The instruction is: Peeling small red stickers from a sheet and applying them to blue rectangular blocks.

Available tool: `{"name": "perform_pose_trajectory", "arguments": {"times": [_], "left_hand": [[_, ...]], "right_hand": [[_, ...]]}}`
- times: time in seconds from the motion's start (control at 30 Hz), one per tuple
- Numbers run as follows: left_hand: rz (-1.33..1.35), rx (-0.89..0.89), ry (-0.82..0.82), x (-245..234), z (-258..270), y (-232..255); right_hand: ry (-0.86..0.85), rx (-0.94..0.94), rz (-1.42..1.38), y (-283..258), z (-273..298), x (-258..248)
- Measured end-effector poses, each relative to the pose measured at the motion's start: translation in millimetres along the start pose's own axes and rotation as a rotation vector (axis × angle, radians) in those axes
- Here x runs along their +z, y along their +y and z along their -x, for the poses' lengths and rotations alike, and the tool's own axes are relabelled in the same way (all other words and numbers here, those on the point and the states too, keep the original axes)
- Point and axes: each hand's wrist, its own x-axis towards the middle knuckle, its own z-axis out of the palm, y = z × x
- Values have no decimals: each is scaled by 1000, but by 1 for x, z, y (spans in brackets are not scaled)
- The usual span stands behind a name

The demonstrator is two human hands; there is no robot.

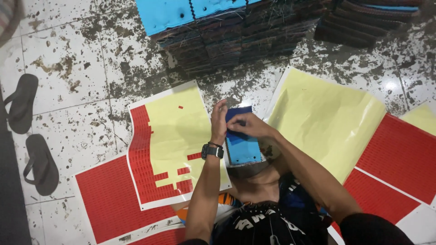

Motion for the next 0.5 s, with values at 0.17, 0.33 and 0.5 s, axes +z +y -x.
{"name": "perform_pose_trajectory", "arguments": {"times": [0.17,0.33,0.5], "left_hand": [[-90,-62,64,-6,1,3],[-602,-52,417,-21,-5,-38],[-826,192,268,-17,33,-22]], "right_hand": [[0,57,-17,4,-2,-5],[157,202,-6,20,-6,-13],[150,204,210,59,-32,-17]]}}
